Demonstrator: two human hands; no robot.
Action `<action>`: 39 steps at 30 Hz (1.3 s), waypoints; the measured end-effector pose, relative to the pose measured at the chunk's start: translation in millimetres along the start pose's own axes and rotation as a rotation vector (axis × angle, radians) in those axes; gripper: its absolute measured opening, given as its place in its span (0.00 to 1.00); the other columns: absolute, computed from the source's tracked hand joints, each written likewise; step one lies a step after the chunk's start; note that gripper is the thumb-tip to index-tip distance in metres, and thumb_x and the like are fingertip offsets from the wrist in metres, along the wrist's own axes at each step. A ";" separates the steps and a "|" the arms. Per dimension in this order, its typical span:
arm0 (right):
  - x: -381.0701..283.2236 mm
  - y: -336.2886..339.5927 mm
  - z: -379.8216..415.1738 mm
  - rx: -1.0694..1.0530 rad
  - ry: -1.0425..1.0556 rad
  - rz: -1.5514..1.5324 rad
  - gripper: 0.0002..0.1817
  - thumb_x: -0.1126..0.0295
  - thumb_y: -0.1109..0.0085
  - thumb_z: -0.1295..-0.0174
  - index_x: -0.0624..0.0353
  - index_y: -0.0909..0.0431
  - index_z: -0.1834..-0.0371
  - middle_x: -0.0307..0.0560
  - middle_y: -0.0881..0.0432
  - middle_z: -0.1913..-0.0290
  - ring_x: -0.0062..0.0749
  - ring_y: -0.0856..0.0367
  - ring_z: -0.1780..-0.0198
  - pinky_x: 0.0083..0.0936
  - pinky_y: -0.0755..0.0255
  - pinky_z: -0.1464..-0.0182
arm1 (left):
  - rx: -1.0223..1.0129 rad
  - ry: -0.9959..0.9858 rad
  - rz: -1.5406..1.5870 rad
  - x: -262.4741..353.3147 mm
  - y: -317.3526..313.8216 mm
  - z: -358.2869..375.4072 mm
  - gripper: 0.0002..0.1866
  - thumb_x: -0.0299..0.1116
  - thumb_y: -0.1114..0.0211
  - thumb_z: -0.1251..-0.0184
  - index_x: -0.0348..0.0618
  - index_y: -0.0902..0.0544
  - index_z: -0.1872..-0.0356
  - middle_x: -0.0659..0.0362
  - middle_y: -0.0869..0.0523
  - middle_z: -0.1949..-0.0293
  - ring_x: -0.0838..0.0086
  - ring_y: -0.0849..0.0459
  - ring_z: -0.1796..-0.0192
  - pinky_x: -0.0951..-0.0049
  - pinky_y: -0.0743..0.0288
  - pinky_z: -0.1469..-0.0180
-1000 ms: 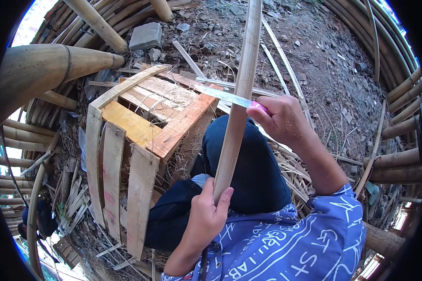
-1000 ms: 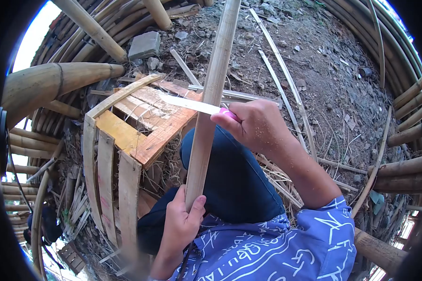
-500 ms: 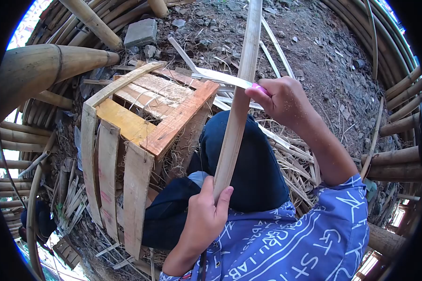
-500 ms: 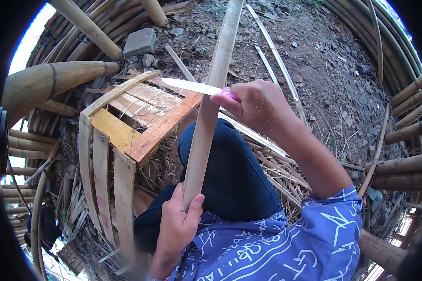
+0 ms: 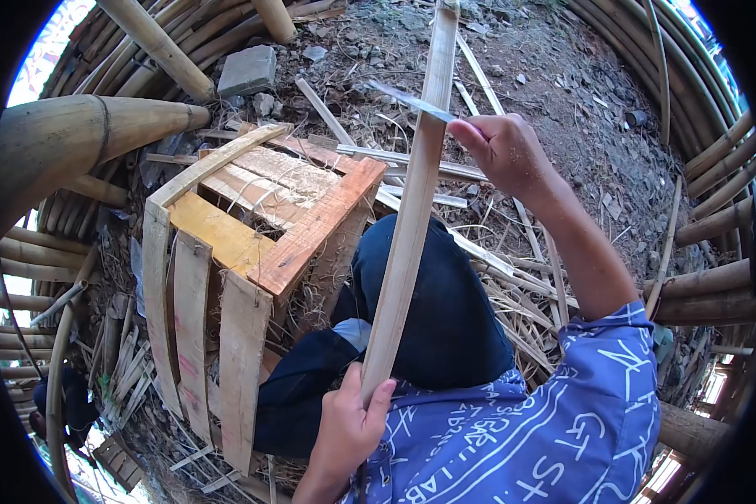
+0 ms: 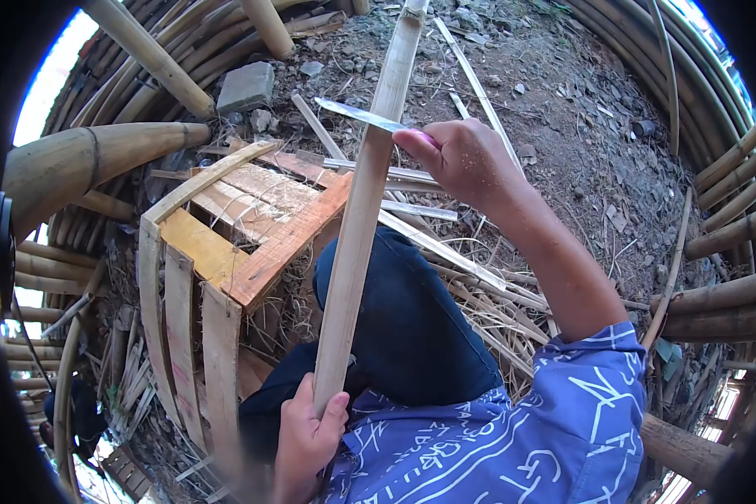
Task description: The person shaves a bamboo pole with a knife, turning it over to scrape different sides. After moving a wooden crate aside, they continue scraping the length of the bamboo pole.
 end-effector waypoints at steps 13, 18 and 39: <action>-18.0 18.2 27.3 -0.009 -0.142 -0.101 0.28 0.46 0.49 0.34 0.60 0.22 0.81 0.54 0.28 0.86 0.45 0.26 0.84 0.35 0.34 0.79 | 0.062 -0.003 -0.222 -49.2 29.5 39.3 0.15 0.38 0.36 0.35 0.33 0.24 0.69 0.47 0.22 0.84 0.59 0.15 0.78 0.69 0.29 0.78; -60.7 7.3 51.4 -0.117 -0.008 -0.013 0.28 0.45 0.48 0.36 0.57 0.23 0.84 0.53 0.26 0.85 0.48 0.23 0.81 0.37 0.32 0.78 | 0.089 -0.008 -0.273 2.2 28.4 48.8 0.12 0.34 0.43 0.30 0.33 0.25 0.64 0.41 0.22 0.78 0.45 0.19 0.73 0.58 0.31 0.78; 25.4 7.9 7.1 0.148 -0.022 0.114 0.31 0.42 0.53 0.34 0.59 0.21 0.81 0.51 0.25 0.86 0.45 0.23 0.82 0.35 0.30 0.76 | 0.122 0.017 -0.301 18.4 24.8 57.3 0.16 0.38 0.42 0.31 0.32 0.29 0.69 0.36 0.29 0.78 0.36 0.27 0.71 0.55 0.37 0.79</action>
Point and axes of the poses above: each hand's wrist, its own z-axis away from the middle knuckle, its own y-axis out of the back of the hand, x = y × z, the point moved 6 cm from there along -z, towards the middle knuckle
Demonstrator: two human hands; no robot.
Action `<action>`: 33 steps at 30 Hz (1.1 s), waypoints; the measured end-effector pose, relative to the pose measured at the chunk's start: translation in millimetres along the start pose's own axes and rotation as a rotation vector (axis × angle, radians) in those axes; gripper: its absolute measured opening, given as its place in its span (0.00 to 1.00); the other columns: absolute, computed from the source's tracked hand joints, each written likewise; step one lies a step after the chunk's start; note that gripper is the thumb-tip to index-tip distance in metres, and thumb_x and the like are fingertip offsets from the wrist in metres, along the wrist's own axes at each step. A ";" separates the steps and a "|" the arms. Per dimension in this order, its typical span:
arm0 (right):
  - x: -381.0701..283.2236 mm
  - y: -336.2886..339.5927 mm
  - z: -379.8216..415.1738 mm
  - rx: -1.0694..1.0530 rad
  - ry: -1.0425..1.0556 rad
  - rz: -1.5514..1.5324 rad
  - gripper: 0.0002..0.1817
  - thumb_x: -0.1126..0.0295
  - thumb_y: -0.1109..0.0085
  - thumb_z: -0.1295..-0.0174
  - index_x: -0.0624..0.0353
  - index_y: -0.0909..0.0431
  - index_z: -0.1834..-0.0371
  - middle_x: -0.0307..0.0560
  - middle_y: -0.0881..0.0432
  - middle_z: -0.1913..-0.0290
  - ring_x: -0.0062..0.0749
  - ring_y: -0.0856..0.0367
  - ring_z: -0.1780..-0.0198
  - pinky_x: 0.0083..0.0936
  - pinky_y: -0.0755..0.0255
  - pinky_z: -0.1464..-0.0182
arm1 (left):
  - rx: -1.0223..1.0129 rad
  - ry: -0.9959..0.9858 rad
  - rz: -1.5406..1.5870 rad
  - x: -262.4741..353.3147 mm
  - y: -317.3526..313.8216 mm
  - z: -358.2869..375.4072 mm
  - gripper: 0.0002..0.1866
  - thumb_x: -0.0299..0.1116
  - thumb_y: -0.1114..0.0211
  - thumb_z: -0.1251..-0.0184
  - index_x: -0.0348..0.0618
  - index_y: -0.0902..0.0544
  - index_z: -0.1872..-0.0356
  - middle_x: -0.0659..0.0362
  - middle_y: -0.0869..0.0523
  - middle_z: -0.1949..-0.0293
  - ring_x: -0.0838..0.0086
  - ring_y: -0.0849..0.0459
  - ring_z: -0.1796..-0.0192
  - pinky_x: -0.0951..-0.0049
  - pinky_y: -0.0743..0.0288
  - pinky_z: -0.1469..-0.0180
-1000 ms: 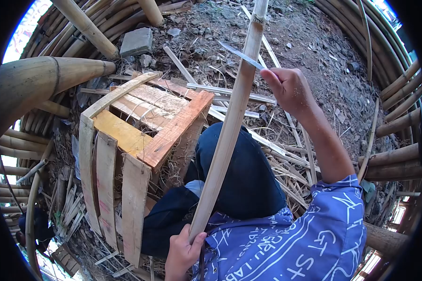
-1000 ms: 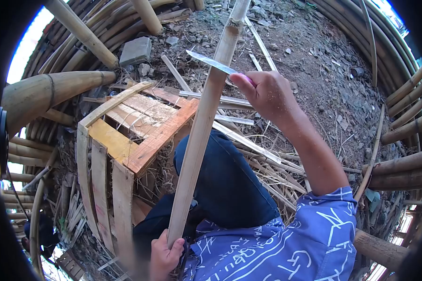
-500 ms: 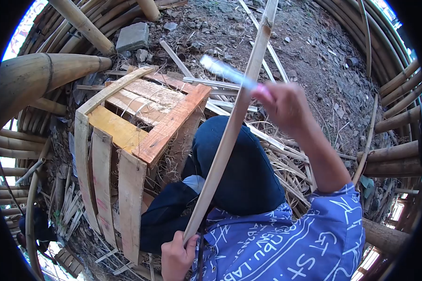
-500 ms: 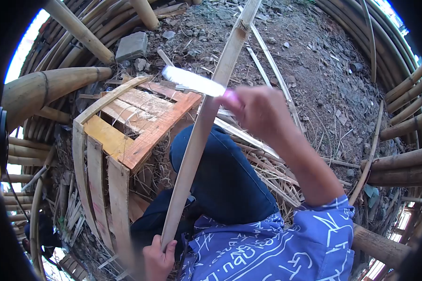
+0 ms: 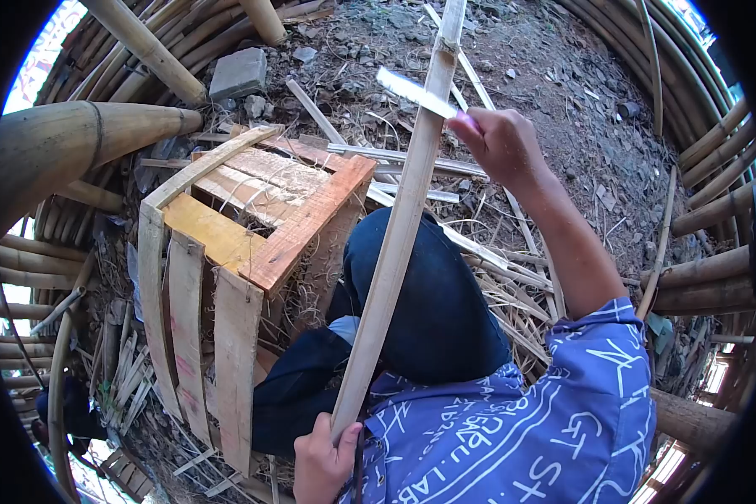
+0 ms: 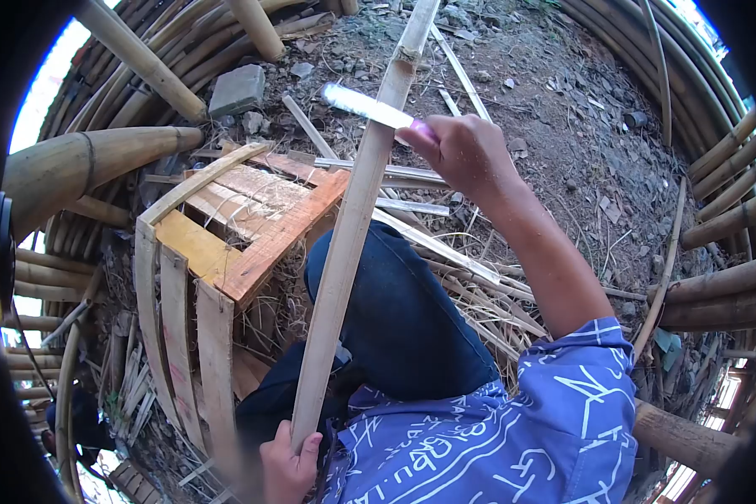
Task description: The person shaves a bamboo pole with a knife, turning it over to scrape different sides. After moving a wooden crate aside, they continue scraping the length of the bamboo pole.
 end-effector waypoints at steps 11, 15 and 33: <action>44.1 7.9 -21.0 0.073 -0.109 0.197 0.35 0.34 0.56 0.37 0.56 0.22 0.82 0.47 0.22 0.85 0.41 0.19 0.80 0.35 0.26 0.74 | -0.033 0.051 0.074 4.6 2.0 -3.0 0.16 0.37 0.43 0.30 0.32 0.30 0.68 0.35 0.27 0.75 0.35 0.27 0.66 0.56 0.35 0.76; 45.5 8.3 -22.8 0.047 -0.084 0.217 0.33 0.35 0.54 0.37 0.56 0.19 0.76 0.46 0.20 0.83 0.41 0.17 0.78 0.36 0.25 0.74 | -0.035 0.057 0.074 4.7 4.9 -3.6 0.15 0.37 0.43 0.31 0.32 0.29 0.68 0.35 0.27 0.75 0.35 0.27 0.66 0.56 0.35 0.76; -45.8 -3.8 39.4 -0.156 -0.208 -0.457 0.25 0.49 0.44 0.36 0.62 0.20 0.76 0.53 0.25 0.84 0.38 0.23 0.82 0.32 0.31 0.76 | -0.213 0.019 0.153 -52.4 -7.8 -22.7 0.17 0.39 0.34 0.36 0.33 0.25 0.71 0.51 0.26 0.86 0.67 0.19 0.83 0.72 0.32 0.80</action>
Point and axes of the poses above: each hand's wrist, its own z-axis away from the middle knuckle, its own y-axis out of the back of the hand, x = y × z, the point moved 6 cm from there along -z, towards the middle knuckle
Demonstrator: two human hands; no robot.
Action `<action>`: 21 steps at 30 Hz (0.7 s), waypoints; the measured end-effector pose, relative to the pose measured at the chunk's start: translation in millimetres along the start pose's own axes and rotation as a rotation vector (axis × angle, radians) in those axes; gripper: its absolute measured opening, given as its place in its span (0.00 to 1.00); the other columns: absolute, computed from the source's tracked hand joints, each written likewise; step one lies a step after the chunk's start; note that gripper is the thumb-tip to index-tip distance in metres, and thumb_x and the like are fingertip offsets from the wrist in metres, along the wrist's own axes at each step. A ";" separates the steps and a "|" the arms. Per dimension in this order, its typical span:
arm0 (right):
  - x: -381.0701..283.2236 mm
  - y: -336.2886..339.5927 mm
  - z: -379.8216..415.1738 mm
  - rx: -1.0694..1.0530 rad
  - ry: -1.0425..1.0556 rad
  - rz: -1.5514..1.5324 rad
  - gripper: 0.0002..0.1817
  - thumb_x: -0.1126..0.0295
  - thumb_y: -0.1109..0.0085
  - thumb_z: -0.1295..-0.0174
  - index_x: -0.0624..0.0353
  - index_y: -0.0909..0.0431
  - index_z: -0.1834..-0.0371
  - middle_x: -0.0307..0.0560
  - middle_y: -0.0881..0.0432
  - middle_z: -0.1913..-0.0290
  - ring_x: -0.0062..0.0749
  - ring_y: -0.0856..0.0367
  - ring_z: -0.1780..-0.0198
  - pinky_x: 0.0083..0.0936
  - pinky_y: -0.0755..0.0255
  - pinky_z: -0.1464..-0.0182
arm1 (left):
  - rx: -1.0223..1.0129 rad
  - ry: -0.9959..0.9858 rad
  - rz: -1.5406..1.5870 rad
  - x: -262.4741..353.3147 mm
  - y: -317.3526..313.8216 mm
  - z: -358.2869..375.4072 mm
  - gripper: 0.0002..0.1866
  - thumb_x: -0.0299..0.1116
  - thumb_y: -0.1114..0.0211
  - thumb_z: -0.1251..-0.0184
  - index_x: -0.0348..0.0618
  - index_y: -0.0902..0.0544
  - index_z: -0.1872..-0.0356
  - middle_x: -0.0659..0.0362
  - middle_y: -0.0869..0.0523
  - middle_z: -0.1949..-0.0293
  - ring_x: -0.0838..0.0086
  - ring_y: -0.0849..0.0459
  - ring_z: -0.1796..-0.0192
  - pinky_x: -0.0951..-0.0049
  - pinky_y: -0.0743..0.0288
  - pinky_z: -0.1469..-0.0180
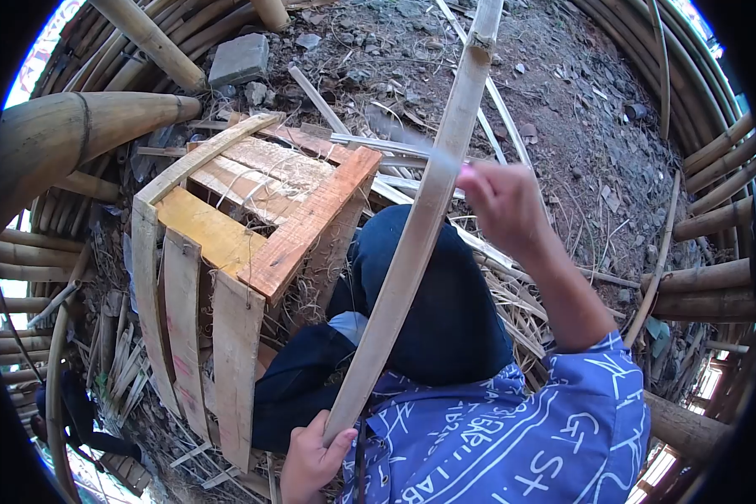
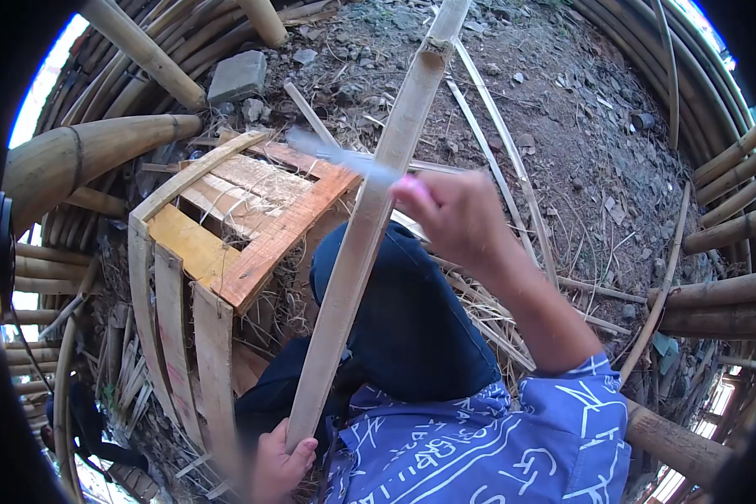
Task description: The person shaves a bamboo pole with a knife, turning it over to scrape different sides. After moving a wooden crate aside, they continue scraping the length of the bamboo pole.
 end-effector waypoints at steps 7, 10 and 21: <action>-0.9 -6.4 -7.0 0.039 0.008 0.137 0.27 0.46 0.47 0.35 0.62 0.19 0.77 0.55 0.26 0.85 0.46 0.23 0.82 0.34 0.31 0.78 | 0.084 -0.044 -0.204 -1.1 10.8 3.0 0.17 0.40 0.33 0.38 0.33 0.24 0.68 0.50 0.24 0.86 0.61 0.19 0.82 0.70 0.31 0.80; 27.0 12.0 -39.9 0.149 0.018 0.225 0.29 0.46 0.50 0.33 0.62 0.18 0.76 0.53 0.28 0.87 0.44 0.25 0.85 0.33 0.33 0.80 | 0.106 -0.047 -0.183 31.7 12.8 5.9 0.17 0.39 0.36 0.36 0.33 0.25 0.67 0.45 0.24 0.82 0.53 0.21 0.77 0.64 0.33 0.79; 14.6 -8.2 2.6 0.028 -0.007 0.099 0.27 0.48 0.46 0.34 0.63 0.25 0.79 0.54 0.29 0.85 0.45 0.26 0.82 0.33 0.34 0.78 | 0.081 0.062 -0.115 41.1 6.1 2.0 0.15 0.38 0.38 0.34 0.33 0.26 0.66 0.38 0.24 0.78 0.41 0.21 0.71 0.57 0.32 0.77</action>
Point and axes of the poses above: each hand's wrist, its own z-axis away from the middle knuckle, its own y-axis out of the back of the hand, x = y × z, the point moved 6 cm from there along -z, towards the middle knuckle
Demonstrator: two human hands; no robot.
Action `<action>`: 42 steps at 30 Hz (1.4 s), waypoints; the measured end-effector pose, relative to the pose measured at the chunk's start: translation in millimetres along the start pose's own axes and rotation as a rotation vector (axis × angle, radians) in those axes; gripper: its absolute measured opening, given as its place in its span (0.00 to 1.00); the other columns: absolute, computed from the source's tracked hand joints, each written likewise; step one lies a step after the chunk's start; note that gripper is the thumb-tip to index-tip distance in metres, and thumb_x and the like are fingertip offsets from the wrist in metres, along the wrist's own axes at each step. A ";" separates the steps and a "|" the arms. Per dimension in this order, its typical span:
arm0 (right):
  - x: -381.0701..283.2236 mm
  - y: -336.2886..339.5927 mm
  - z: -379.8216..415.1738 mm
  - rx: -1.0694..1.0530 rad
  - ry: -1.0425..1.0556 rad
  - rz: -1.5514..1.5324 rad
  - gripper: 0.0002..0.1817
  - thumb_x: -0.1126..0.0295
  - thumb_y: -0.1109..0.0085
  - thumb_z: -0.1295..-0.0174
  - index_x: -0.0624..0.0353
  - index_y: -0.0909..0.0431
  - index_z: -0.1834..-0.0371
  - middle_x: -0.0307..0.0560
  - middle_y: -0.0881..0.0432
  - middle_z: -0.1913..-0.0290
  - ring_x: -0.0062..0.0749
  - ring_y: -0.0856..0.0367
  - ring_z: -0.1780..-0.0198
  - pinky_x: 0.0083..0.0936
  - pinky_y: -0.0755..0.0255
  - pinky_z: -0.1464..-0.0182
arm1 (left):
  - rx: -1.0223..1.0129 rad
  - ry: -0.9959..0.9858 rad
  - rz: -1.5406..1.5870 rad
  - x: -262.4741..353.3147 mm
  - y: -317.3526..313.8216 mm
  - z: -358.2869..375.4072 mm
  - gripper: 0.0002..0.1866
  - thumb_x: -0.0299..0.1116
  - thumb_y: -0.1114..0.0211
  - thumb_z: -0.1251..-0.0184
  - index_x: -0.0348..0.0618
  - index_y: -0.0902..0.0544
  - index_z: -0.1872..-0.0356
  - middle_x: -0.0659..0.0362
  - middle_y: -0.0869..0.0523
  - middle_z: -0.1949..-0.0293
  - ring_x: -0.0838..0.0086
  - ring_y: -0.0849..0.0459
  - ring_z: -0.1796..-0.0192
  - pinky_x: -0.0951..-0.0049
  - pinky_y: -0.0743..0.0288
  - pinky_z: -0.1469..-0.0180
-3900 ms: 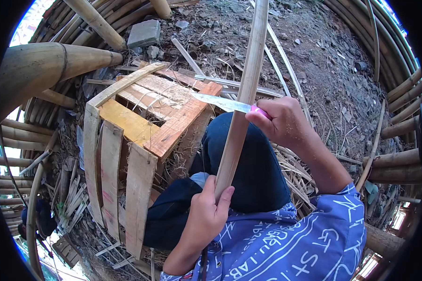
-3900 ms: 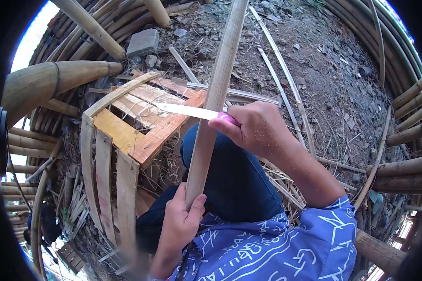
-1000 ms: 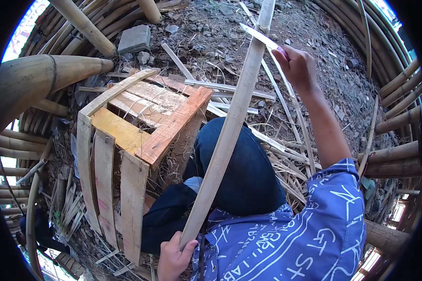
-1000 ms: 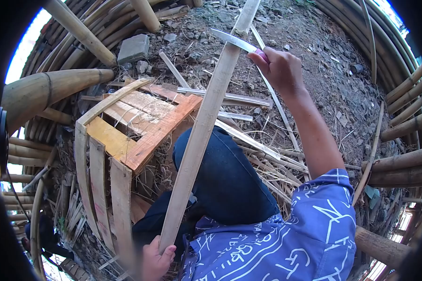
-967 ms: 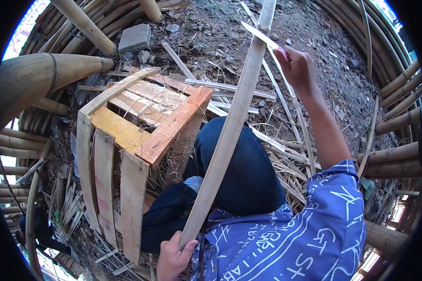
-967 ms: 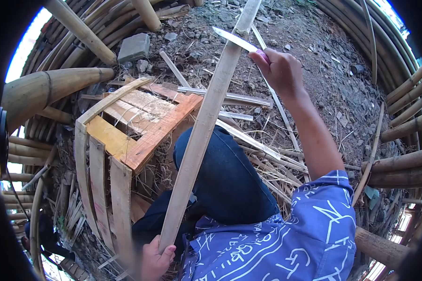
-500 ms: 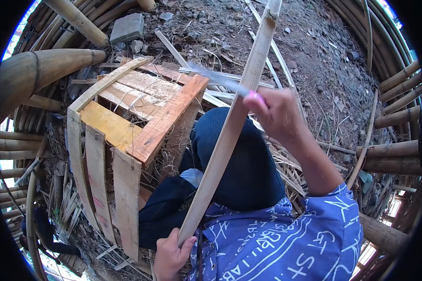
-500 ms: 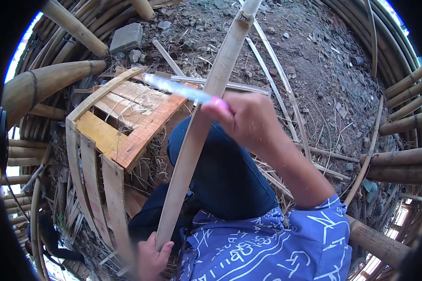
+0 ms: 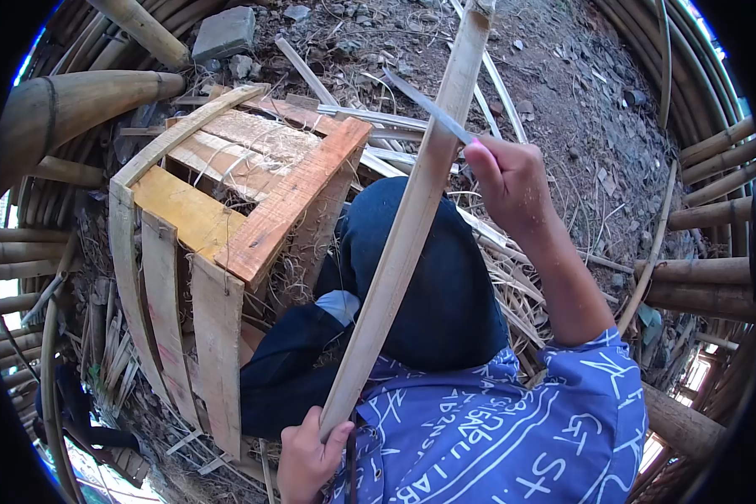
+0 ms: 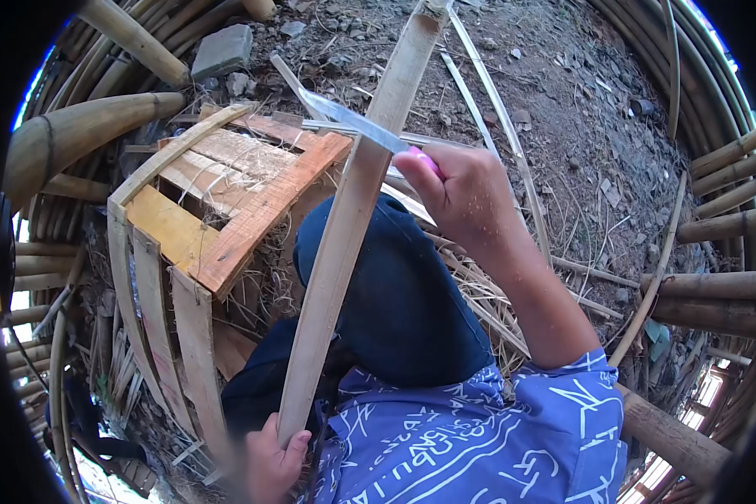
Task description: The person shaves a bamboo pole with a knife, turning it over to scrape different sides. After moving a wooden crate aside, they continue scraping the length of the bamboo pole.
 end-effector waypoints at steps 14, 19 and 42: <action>50.0 7.1 -21.7 0.084 -0.109 0.069 0.33 0.40 0.49 0.36 0.63 0.26 0.82 0.46 0.29 0.88 0.27 0.28 0.84 0.30 0.34 0.80 | 0.078 -0.066 -0.137 -37.1 -9.3 9.5 0.16 0.38 0.33 0.38 0.34 0.26 0.70 0.44 0.23 0.83 0.49 0.18 0.77 0.64 0.30 0.79; 69.1 22.7 -41.5 0.150 -0.087 0.174 0.33 0.42 0.50 0.34 0.65 0.24 0.81 0.44 0.29 0.88 0.24 0.34 0.83 0.27 0.37 0.79 | 0.050 0.002 0.000 -42.7 -11.4 6.6 0.16 0.38 0.33 0.37 0.33 0.25 0.69 0.44 0.22 0.83 0.49 0.18 0.77 0.64 0.29 0.78; 6.4 -13.0 -8.3 -0.030 -0.166 -0.307 0.31 0.47 0.51 0.31 0.67 0.30 0.81 0.34 0.37 0.85 0.18 0.41 0.79 0.25 0.46 0.77 | -0.077 -0.059 0.219 -20.2 5.9 -29.3 0.13 0.32 0.35 0.35 0.31 0.22 0.57 0.65 0.24 0.86 0.86 0.28 0.85 0.84 0.37 0.83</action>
Point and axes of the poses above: each hand's wrist, its own z-axis away from the middle knuckle, its own y-axis out of the back of the hand, x = y × z, the point moved 6 cm from there along -z, towards the middle knuckle
